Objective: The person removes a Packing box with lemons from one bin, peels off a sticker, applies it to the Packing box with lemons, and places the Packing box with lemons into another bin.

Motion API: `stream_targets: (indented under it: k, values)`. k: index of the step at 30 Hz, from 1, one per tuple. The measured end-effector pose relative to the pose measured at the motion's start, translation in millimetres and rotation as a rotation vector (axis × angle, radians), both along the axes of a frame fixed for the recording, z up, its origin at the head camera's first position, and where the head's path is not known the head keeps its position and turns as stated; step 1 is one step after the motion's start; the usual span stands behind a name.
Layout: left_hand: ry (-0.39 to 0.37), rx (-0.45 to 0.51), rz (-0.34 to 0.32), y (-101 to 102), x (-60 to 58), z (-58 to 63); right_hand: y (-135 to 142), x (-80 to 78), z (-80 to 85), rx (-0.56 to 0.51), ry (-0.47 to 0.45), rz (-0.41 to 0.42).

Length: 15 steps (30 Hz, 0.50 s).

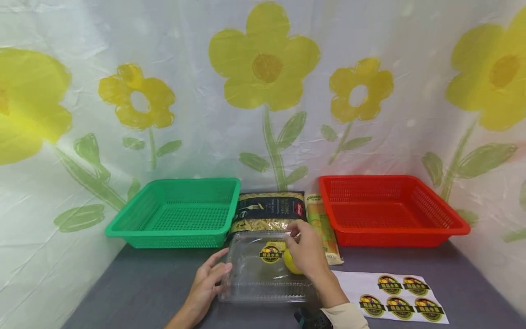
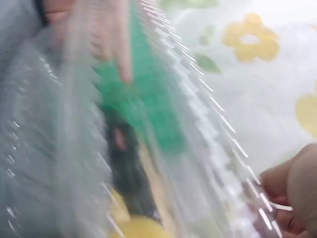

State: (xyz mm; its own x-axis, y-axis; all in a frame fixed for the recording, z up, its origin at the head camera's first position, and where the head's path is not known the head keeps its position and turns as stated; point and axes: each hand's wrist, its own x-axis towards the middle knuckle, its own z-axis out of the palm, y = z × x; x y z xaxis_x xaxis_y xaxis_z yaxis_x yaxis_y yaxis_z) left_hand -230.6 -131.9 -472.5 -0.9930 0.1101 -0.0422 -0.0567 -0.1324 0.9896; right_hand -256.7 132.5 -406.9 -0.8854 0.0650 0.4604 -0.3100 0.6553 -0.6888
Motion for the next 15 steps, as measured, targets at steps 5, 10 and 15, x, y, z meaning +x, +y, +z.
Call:
stream_targets:
  k: [5,10,15]
  values:
    - [-0.041,-0.059,-0.002,-4,5.3,1.7,31,-2.1,6.5,-0.209,0.087,-0.123]
    - [-0.110,-0.082,-0.029,-5,7.1,9.6,71,-4.4,14.6,-0.374,0.202,-0.328]
    - [-0.162,-0.049,-0.054,-3,10.0,20.5,110,-5.5,18.7,-0.539,0.252,-0.536]
